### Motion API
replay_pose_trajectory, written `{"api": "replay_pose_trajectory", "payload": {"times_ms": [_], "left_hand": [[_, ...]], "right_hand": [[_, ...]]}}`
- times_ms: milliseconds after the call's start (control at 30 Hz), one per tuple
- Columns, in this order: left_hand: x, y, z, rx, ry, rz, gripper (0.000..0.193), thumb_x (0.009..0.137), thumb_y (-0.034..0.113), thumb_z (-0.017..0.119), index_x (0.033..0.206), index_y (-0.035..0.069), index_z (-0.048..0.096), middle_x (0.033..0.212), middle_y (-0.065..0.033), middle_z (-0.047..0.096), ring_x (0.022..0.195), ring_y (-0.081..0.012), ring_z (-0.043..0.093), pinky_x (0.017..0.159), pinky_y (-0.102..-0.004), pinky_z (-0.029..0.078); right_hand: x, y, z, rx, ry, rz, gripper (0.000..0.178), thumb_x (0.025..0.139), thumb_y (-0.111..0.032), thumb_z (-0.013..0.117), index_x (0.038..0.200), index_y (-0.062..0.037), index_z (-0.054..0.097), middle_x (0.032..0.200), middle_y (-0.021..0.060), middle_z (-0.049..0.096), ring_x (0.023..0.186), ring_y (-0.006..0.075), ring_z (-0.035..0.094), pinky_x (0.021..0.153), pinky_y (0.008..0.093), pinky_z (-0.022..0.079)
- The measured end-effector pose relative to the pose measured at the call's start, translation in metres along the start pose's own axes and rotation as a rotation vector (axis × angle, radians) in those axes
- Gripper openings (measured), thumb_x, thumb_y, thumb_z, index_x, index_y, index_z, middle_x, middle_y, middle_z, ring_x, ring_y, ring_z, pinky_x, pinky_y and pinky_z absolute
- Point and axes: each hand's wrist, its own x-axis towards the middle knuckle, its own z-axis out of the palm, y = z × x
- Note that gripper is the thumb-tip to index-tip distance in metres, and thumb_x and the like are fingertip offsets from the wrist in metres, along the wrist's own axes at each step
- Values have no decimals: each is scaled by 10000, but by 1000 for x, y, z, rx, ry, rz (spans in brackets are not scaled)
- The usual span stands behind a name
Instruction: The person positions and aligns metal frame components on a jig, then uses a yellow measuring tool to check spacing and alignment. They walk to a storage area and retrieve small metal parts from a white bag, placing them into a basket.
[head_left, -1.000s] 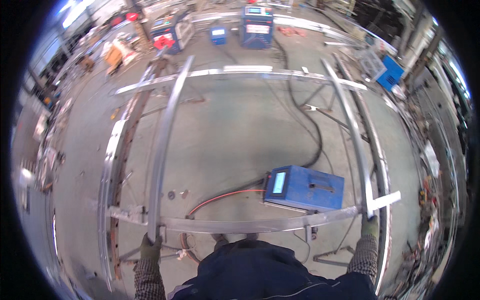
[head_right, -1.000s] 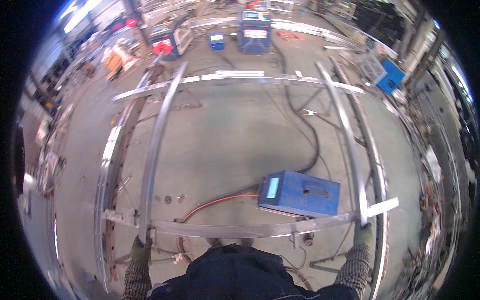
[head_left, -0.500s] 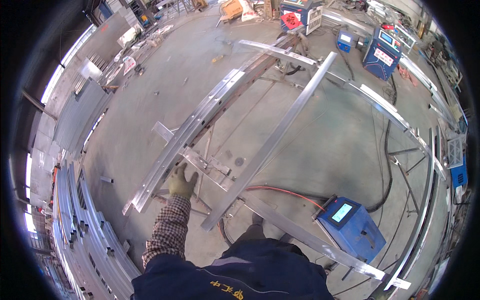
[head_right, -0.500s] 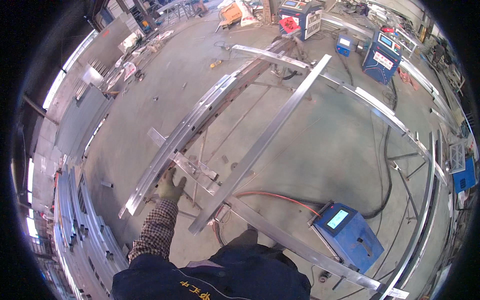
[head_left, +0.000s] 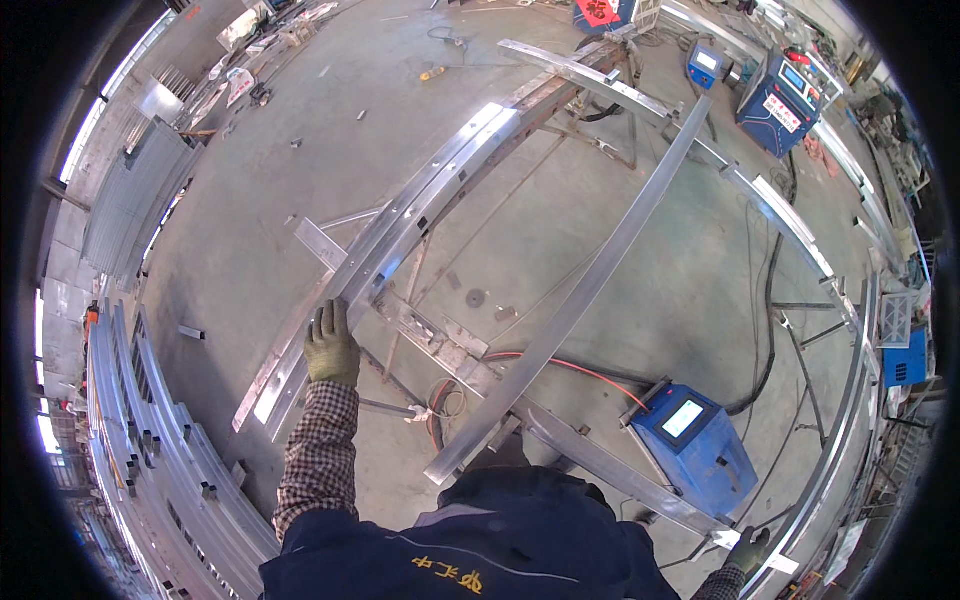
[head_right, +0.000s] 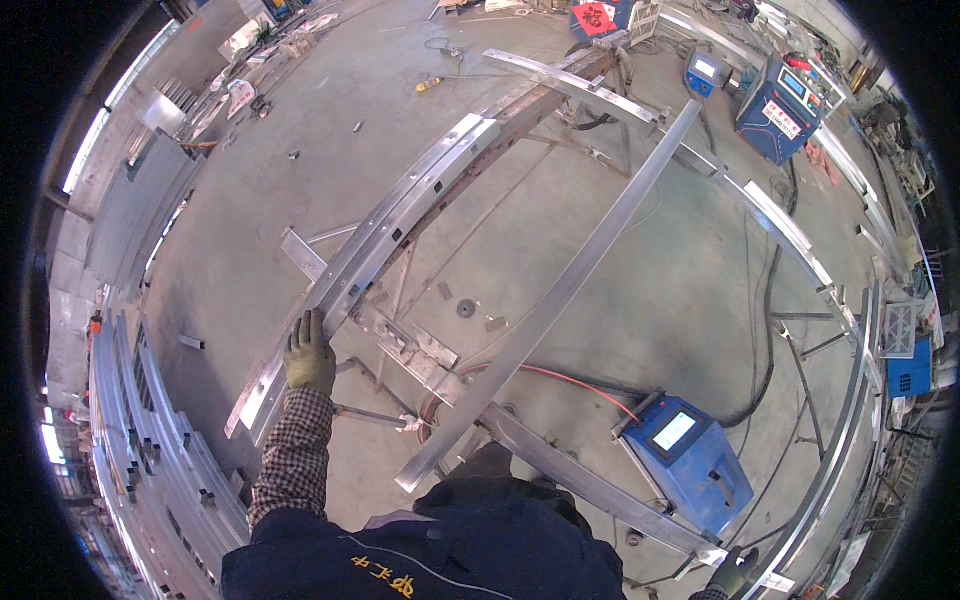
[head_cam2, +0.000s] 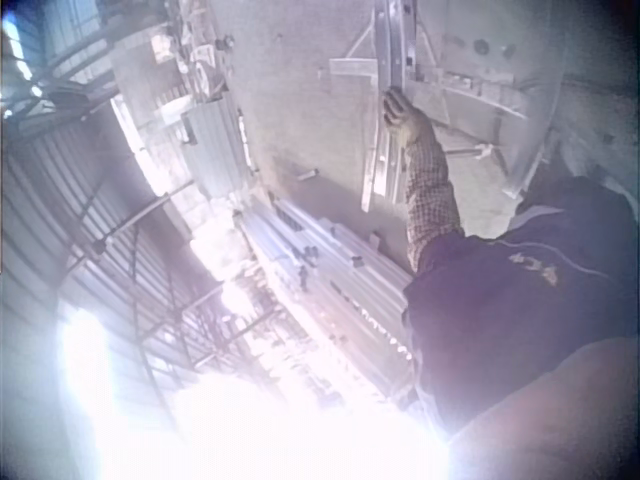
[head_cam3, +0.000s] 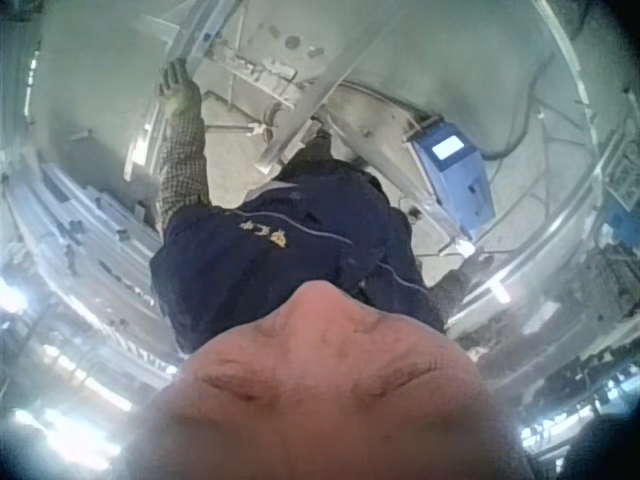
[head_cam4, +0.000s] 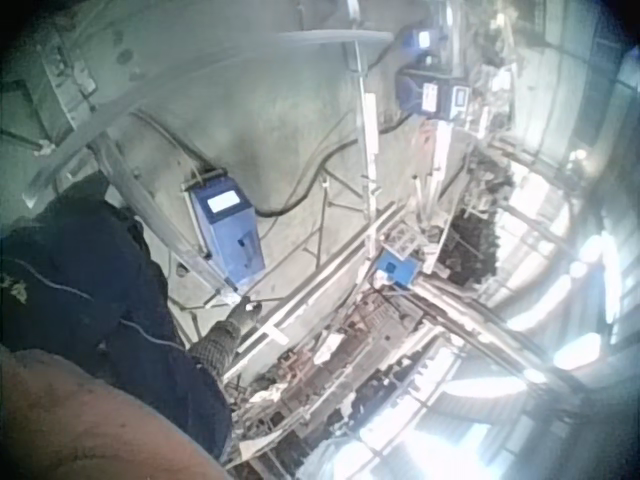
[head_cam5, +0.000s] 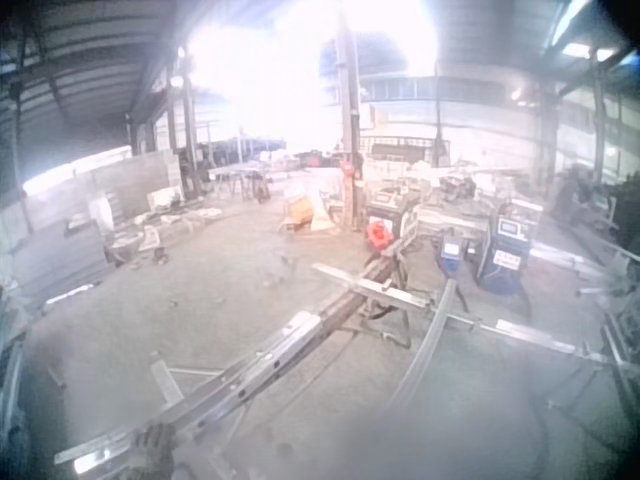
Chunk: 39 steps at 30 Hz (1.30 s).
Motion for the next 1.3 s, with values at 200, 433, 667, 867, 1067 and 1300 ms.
{"api": "replay_pose_trajectory", "payload": {"times_ms": [200,433,667,867,1067,1300], "left_hand": [[-13,34,-55,-740,-261,-170,803,791,127,762,1538,7,492,1405,-169,653,1176,-304,690,992,-411,564],[-15,140,-122,-1639,-281,-57,646,829,78,757,1432,-78,585,1158,-124,712,1004,-193,676,916,-311,545],[-23,349,-236,-1887,-192,-91,558,936,167,755,1417,-18,542,1111,-101,694,954,-186,667,824,-333,570],[-115,428,-256,-2236,-674,87,639,1064,364,664,1530,-2,425,1393,-162,587,1174,-249,665,986,-389,571],[-116,477,-222,-2095,-963,40,780,1040,552,634,1602,82,367,1443,-174,574,1215,-284,652,1032,-444,551],[-136,481,-153,-2104,-1209,-82,542,1046,453,647,1402,55,557,1195,-126,701,1026,-256,705,941,-417,602]], "right_hand": [[-15,-175,2,514,-55,-231,595,1057,-223,634,1560,38,453,1571,234,524,1442,337,524,1196,412,409],[-121,-436,-18,775,-604,-846,419,1008,-168,696,1389,-4,634,1401,191,667,1278,263,654,1068,391,522],[-202,-520,-106,971,-1081,-1047,920,892,-301,826,1632,-39,346,1452,240,597,1225,309,676,1032,388,553],[-119,-430,-116,1100,-838,-727,1067,797,-298,903,1639,-20,310,1424,253,619,1112,318,729,944,396,590],[-97,-293,-116,636,-523,-882,769,840,-229,818,1530,-61,525,1169,241,746,1028,316,768,880,407,601],[-108,-171,-147,323,-752,-634,748,808,-159,819,1513,-122,569,1183,194,757,1008,267,760,873,391,602]]}}
